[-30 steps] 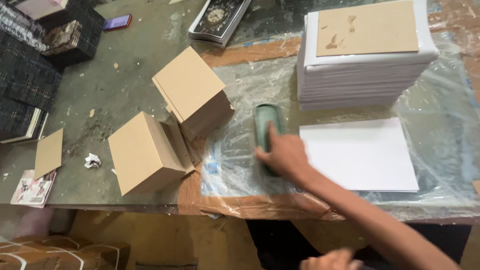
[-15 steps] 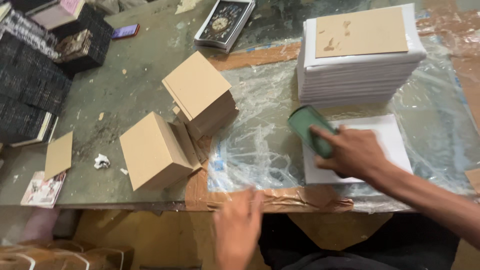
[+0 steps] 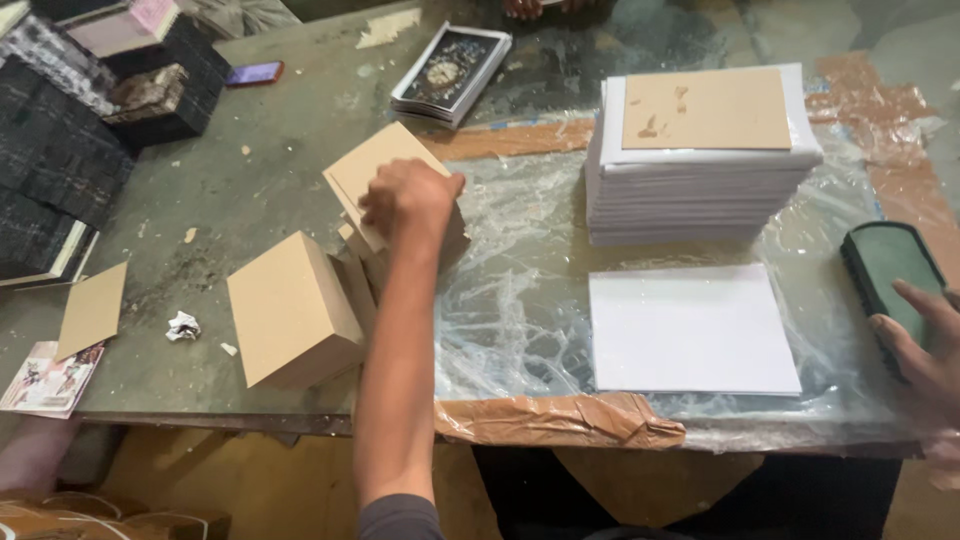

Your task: The person repeatedly places a brown cover sheet onto a white book block, presses it down, and smooths the surface with a green plastic squeegee. The person then lifts the finished unit and places it on a growing stack. A second person works in the background on similar items.

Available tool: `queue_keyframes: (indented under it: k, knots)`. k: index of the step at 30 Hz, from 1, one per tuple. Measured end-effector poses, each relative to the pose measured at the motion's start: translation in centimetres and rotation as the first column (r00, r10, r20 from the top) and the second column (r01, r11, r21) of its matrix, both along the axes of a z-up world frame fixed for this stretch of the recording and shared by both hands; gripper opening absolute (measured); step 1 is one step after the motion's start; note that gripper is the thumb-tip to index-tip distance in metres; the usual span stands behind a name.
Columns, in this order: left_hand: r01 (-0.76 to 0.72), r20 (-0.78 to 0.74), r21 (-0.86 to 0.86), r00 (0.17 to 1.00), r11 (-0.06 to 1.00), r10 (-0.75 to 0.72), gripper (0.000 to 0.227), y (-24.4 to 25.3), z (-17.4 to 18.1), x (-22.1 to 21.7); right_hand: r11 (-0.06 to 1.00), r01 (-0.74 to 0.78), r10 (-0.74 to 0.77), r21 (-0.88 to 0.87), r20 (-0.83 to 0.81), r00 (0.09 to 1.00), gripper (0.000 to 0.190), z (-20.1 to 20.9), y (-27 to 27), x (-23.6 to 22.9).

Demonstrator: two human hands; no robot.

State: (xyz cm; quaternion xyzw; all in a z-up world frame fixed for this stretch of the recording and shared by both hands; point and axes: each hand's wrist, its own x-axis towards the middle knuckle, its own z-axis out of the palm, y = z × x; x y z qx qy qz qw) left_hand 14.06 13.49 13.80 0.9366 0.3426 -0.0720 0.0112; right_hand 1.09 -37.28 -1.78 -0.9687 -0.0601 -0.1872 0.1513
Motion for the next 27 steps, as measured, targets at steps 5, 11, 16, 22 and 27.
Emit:
queue_keyframes:
  k: [5, 11, 16, 22, 27]
  knots:
    - [0.2, 0.429, 0.34, 0.836, 0.919, -0.341, 0.012, -1.3, -0.5, -0.2, 0.995, 0.008, -0.004, 0.103, -0.044, 0.999, 0.047, 4.9, 3.3, -3.8]
    - [0.646, 0.536, 0.37, 0.439, 0.668, -0.721, 0.031, -10.8, -4.6, -12.8, 0.677, 0.19, 0.124, 0.711, -0.364, 0.923, 0.049, 6.5, 6.5, -5.7]
    - [0.867, 0.576, 0.354, 0.094, 0.351, -0.812, 0.044, -17.3, -14.2, -16.3, 0.292, 0.372, 0.295, 0.881, -0.453, 0.841, 0.05, 2.0, 7.2, -2.4]
    - [0.936, 0.534, 0.072, 0.256, 0.345, -0.806, 0.067, -17.9, -19.4, -18.6, 0.852, 0.391, -0.06, 0.348, -0.678, 0.733, 0.041, 2.3, 8.7, -2.0]
    - [0.94, 0.541, 0.01, 0.281, 0.341, -0.793, 0.062, -17.7, -19.1, -18.9, 0.921, 0.251, -0.074, 0.299, -0.498, 0.864, 0.042, 1.0, 9.2, -2.5]
